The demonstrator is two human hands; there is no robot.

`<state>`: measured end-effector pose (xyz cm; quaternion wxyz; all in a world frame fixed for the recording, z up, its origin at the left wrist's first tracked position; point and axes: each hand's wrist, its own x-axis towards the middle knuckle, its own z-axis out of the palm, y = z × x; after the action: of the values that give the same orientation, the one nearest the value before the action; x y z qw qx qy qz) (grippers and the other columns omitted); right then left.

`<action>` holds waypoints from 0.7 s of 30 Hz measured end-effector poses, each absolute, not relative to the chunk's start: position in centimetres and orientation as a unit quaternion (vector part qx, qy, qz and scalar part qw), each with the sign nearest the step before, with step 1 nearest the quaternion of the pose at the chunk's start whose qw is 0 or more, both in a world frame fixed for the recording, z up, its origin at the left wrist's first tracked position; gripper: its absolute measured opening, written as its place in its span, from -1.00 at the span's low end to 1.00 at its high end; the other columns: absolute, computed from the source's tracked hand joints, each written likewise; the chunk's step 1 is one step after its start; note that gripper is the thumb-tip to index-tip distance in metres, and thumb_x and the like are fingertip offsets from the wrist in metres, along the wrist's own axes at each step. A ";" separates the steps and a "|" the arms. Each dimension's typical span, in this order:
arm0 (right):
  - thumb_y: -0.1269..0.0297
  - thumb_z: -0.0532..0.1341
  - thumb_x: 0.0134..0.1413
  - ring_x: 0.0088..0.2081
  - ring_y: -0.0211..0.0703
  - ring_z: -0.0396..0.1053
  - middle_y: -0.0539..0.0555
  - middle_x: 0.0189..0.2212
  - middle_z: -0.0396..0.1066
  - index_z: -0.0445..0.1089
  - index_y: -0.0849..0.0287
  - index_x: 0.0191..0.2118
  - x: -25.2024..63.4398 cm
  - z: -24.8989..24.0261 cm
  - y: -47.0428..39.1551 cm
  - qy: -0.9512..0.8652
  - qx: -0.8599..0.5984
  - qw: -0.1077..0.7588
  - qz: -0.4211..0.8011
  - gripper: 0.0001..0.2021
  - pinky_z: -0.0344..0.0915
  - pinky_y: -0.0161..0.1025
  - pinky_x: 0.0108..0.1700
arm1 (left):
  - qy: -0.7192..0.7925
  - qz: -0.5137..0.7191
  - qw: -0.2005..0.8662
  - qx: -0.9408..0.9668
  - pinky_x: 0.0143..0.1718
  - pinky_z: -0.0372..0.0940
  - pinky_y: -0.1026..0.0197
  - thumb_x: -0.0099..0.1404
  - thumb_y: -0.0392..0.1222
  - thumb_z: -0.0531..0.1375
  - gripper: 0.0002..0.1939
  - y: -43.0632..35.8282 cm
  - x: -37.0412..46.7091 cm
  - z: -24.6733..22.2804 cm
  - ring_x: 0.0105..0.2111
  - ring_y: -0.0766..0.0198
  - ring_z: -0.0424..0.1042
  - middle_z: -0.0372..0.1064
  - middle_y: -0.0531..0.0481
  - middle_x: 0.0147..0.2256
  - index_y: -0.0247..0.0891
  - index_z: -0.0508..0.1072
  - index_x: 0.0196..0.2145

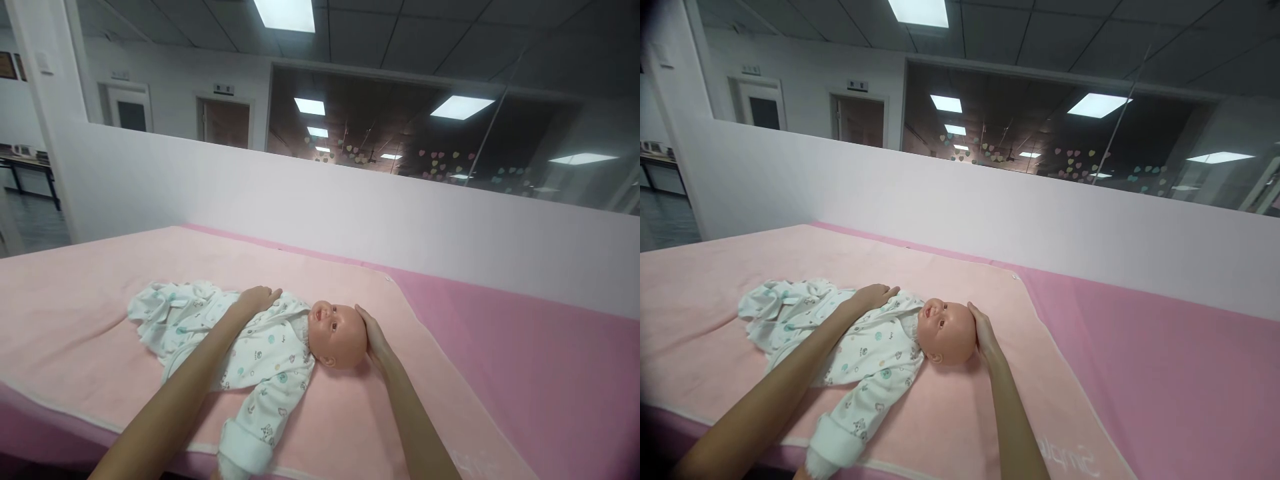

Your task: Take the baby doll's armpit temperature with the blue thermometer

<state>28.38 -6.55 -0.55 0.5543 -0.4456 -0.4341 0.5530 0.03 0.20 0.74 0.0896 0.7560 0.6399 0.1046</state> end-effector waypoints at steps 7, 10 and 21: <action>0.00 0.19 -0.11 -0.22 -0.04 0.42 0.09 -0.35 0.50 0.46 0.22 -0.29 28.3 -0.5 -6.4 -0.442 -0.436 0.555 0.553 -0.62 0.29 -0.23 -0.14 | 0.641 0.101 0.087 0.756 -0.26 0.22 0.07 0.22 0.16 -0.28 -0.32 0.2 0.0 0.8 -0.24 -0.03 0.41 0.45 -0.29 -0.24 -0.35 0.47 -0.31; 0.00 0.19 -0.11 -0.21 -0.02 0.42 0.11 -0.35 0.50 0.46 0.24 -0.30 28.4 -0.6 -6.2 -0.453 -0.428 0.529 0.575 -0.62 0.29 -0.20 -0.13 | 0.640 0.100 0.085 0.757 -0.25 0.21 0.09 0.22 0.16 -0.28 -0.32 0.2 0.0 0.8 -0.24 -0.01 0.41 0.45 -0.29 -0.25 -0.36 0.47 -0.31; -0.02 0.15 -0.09 -0.25 -0.02 0.44 0.10 -0.41 0.50 0.46 0.24 -0.32 27.7 -0.3 -6.9 -0.439 -0.422 0.547 0.574 -0.61 0.32 -0.21 -0.18 | 0.640 0.098 0.080 0.758 -0.26 0.21 0.09 0.21 0.18 -0.29 -0.32 0.2 0.0 0.7 -0.23 -0.02 0.41 0.45 -0.29 -0.24 -0.34 0.46 -0.30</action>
<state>27.73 -6.93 -0.26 0.5472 -0.4224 -0.4385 0.5743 -0.05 0.23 0.73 0.0801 0.7582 0.6396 0.0982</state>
